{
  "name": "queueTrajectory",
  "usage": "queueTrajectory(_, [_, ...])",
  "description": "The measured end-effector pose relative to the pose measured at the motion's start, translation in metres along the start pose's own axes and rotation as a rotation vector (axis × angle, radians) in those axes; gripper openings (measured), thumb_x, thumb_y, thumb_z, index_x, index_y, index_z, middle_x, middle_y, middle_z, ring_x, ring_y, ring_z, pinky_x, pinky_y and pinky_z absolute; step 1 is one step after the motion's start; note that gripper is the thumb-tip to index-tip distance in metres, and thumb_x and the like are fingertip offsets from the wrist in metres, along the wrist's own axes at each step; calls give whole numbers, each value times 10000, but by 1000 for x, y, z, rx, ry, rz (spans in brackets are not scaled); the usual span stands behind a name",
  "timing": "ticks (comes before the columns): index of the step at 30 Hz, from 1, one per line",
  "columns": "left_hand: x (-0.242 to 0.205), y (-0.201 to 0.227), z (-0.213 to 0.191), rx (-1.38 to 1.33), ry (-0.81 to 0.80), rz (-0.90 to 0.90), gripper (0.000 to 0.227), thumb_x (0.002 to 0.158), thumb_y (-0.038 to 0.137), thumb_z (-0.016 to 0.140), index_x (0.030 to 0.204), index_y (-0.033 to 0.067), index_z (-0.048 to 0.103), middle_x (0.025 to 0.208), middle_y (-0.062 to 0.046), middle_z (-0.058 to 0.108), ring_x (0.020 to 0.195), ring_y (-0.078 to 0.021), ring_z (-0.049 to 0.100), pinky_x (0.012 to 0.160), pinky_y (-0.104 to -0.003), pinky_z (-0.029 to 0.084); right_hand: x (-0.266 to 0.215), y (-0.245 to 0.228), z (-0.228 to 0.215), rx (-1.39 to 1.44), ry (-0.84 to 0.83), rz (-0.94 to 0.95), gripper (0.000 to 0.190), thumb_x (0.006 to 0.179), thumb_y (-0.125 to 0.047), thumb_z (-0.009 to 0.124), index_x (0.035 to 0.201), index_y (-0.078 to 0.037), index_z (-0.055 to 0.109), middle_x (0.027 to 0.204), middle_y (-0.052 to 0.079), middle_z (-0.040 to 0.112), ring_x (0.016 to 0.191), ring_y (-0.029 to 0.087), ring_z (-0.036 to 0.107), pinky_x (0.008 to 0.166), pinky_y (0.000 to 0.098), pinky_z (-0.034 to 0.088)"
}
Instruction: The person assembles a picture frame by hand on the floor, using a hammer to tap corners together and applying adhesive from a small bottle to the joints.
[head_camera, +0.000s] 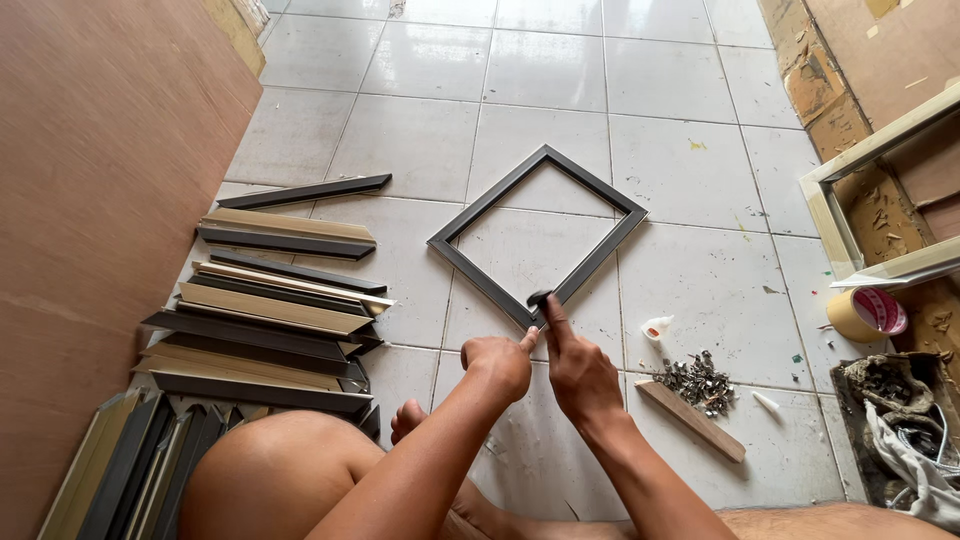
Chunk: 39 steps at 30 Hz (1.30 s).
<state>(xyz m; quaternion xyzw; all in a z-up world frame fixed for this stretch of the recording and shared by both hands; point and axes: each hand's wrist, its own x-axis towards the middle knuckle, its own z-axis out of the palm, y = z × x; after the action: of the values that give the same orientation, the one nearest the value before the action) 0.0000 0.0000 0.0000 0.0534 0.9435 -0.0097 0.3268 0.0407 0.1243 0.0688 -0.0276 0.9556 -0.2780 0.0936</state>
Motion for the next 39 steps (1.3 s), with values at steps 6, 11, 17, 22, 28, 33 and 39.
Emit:
queueTrajectory(6, [5, -3, 4, 13, -39, 32, 936, 1024, 61, 548, 1823, 309, 128, 1187, -266, 778, 1014, -446, 761, 668, -643, 578, 20, 45, 46, -89, -25, 14, 561, 1168, -493, 392, 1716, -601, 349, 1066, 217, 831, 1001, 481, 829, 907, 647, 652])
queueTrajectory(11, [3, 0, -1, 9, -35, 12, 940, 1036, 46, 601, 1819, 328, 164, 1167, -271, 792, 1009, -456, 784, 707, -616, 605, 14, 31, 29, -7, 173, -108, 573, 1159, -380, 457, 1720, -488, 415, 987, 259, 816, 916, 518, 812, 791, 681, 652])
queueTrajectory(17, [8, -2, 5, -8, -39, 21, 924, 1038, 62, 582, 1821, 324, 169, 1198, -275, 783, 1018, -457, 775, 684, -634, 600, 13, 27, 20, -39, -54, 33, 578, 1165, -449, 380, 1734, -547, 358, 1190, 235, 835, 1074, 516, 810, 953, 673, 627])
queueTrajectory(22, [6, -2, 7, 12, -38, 14, 909, 1038, 62, 613, 1810, 330, 215, 1162, -283, 790, 990, -467, 787, 689, -616, 612, 12, 28, 27, 67, 19, 47, 594, 1167, -432, 408, 1752, -506, 336, 1180, 275, 823, 1085, 534, 799, 948, 681, 626])
queueTrajectory(28, [1, -20, 4, -51, -58, 71, 897, 1052, 88, 540, 1829, 298, 144, 1267, -261, 777, 1121, -461, 766, 769, -686, 605, 27, 63, 44, 113, -44, 87, 414, 1191, -562, 369, 1311, -289, 655, 808, 131, 842, 821, 388, 853, 776, 565, 670])
queueTrajectory(33, [-7, -43, -25, -426, 329, 54, 249, 1048, 294, 664, 1206, 232, 845, 1080, -135, 832, 1096, -395, 815, 894, -619, 641, 9, 67, 27, -15, -104, 93, 669, 1112, -755, 386, 984, -259, 817, 842, 54, 859, 927, 335, 841, 878, 537, 653])
queueTrajectory(39, [-21, -24, -30, -578, 449, -36, 176, 1071, 361, 627, 1143, 254, 746, 1164, -58, 790, 1074, -343, 760, 862, -542, 587, -20, 47, 42, -107, -266, -70, 661, 1047, -742, 655, 731, -164, 596, 698, 122, 670, 721, 373, 632, 694, 459, 459])
